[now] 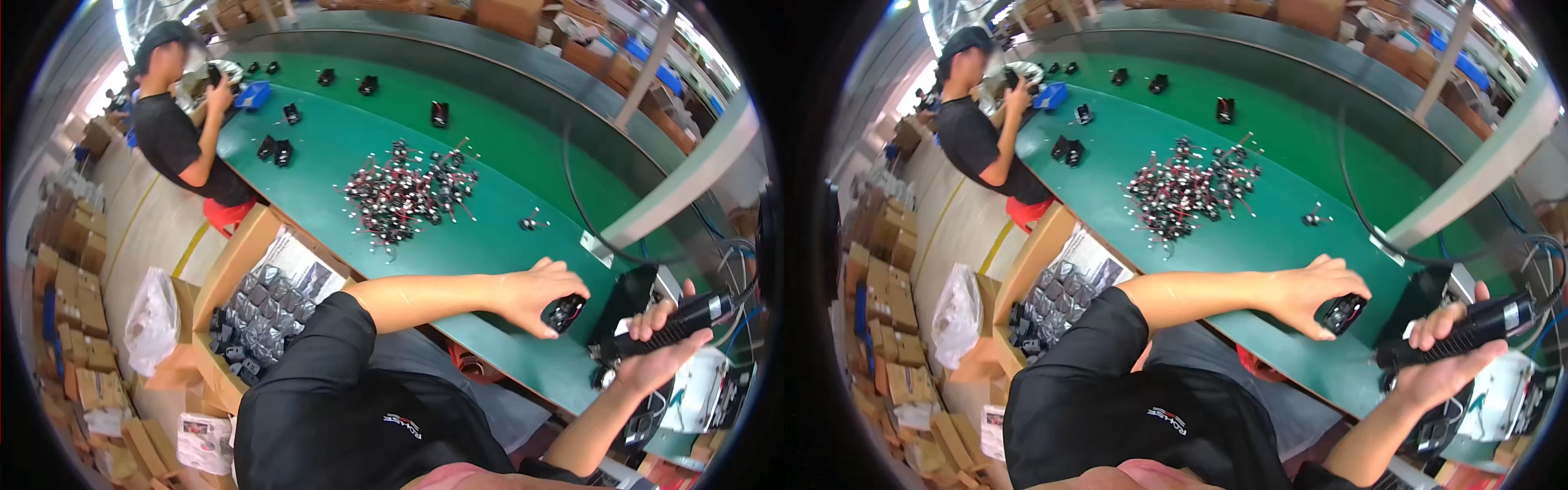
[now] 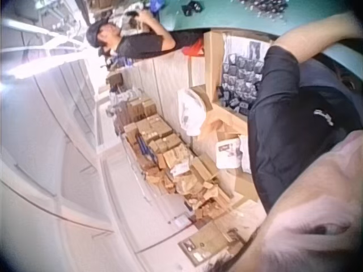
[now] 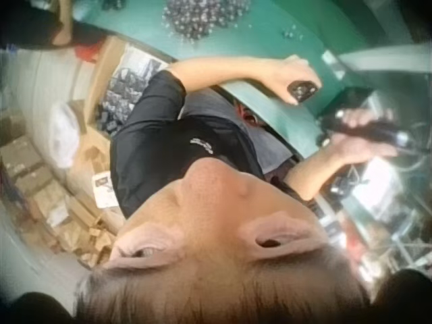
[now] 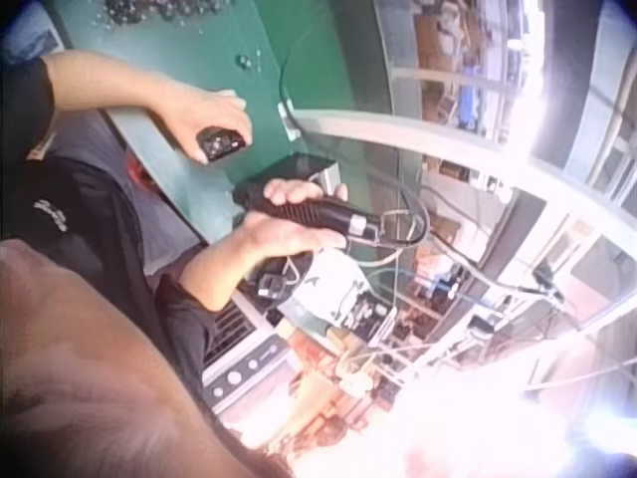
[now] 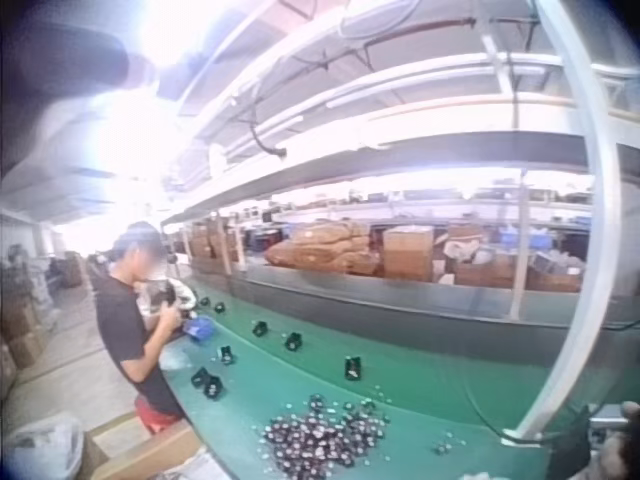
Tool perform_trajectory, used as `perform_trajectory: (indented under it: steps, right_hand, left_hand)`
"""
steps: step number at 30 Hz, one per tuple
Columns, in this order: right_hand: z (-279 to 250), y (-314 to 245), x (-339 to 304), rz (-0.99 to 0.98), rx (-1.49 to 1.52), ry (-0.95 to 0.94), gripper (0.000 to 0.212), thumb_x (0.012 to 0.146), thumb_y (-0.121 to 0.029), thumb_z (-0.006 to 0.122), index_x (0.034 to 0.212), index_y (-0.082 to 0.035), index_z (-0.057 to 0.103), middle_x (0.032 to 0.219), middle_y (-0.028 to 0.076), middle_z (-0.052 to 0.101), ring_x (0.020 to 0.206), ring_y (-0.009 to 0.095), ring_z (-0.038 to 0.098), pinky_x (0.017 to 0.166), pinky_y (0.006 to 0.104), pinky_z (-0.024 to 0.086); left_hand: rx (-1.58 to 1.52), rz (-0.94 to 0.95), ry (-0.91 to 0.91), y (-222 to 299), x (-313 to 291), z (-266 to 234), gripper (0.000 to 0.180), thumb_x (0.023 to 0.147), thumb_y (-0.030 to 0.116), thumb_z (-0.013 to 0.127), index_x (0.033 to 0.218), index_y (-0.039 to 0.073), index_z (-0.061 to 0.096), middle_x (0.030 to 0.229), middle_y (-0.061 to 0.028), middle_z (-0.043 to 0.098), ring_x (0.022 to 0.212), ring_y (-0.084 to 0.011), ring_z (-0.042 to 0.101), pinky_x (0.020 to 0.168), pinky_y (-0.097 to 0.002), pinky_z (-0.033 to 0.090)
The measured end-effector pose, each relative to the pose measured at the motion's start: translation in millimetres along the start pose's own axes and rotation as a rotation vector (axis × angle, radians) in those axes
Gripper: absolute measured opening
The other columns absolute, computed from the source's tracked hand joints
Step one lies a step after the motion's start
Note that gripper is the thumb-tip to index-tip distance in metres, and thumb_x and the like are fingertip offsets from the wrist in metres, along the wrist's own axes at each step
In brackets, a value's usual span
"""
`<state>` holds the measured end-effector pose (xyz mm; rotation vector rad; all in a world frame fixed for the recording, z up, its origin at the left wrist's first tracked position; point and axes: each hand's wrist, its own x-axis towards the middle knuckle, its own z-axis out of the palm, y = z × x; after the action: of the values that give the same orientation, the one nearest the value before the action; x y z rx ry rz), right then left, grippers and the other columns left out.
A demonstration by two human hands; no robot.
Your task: The person assembles small electronic fans by securing fan components into a plastic housing with screws, using an electric screwdriver.
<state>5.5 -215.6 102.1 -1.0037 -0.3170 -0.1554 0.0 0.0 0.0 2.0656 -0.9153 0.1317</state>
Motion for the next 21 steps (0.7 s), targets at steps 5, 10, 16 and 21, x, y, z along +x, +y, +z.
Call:
perform_trajectory:
  steps: [5,10,16,21]
  right_hand:
    - [-4,5,-5,0.308,0.081,-0.05,0.07,0.102,-0.062,0.033,0.139,-0.003,0.042,0.071,0.003,0.045,0.052,0.011,0.044,0.045,0.0237,0.04]
    - [-7,29,-14,0.412,-0.2,-0.011,0.047,0.093,-0.021,0.065,0.132,-0.006,0.043,0.09,0.006,0.053,0.068,0.013,0.054,0.047,0.0271,0.047]
    - [-21,96,-31,0.586,-0.466,-0.026,0.055,0.095,-0.021,0.065,0.132,-0.002,0.028,0.096,0.01,0.052,0.072,0.015,0.058,0.051,0.0318,0.059]
    - [-29,111,-35,0.53,-0.686,0.003,0.045,0.096,-0.022,0.064,0.122,0.002,0.036,0.094,0.01,0.056,0.072,0.013,0.059,0.054,0.0301,0.06]
  left_hand:
    - [0.211,0.031,0.404,-25,20,-34,0.074,0.065,0.029,0.084,0.126,0.006,0.052,0.122,-0.0134,0.054,0.115,-0.035,0.052,0.097,-0.0468,0.039]
    - [0.58,-0.312,0.519,-99,60,-80,0.058,0.063,0.021,0.081,0.113,0.003,0.057,0.111,-0.0199,0.054,0.108,-0.0399,0.055,0.089,-0.0513,0.048]
    - [0.579,-0.58,0.363,-193,53,-106,0.068,0.063,0.008,0.078,0.126,0.003,0.052,0.125,-0.0242,0.047,0.113,-0.043,0.055,0.096,-0.046,0.051]
    - [0.707,-0.444,0.365,-205,35,-110,0.082,0.066,0.005,0.079,0.139,0.007,0.043,0.133,-0.0201,0.052,0.118,-0.0399,0.057,0.093,-0.0504,0.051]
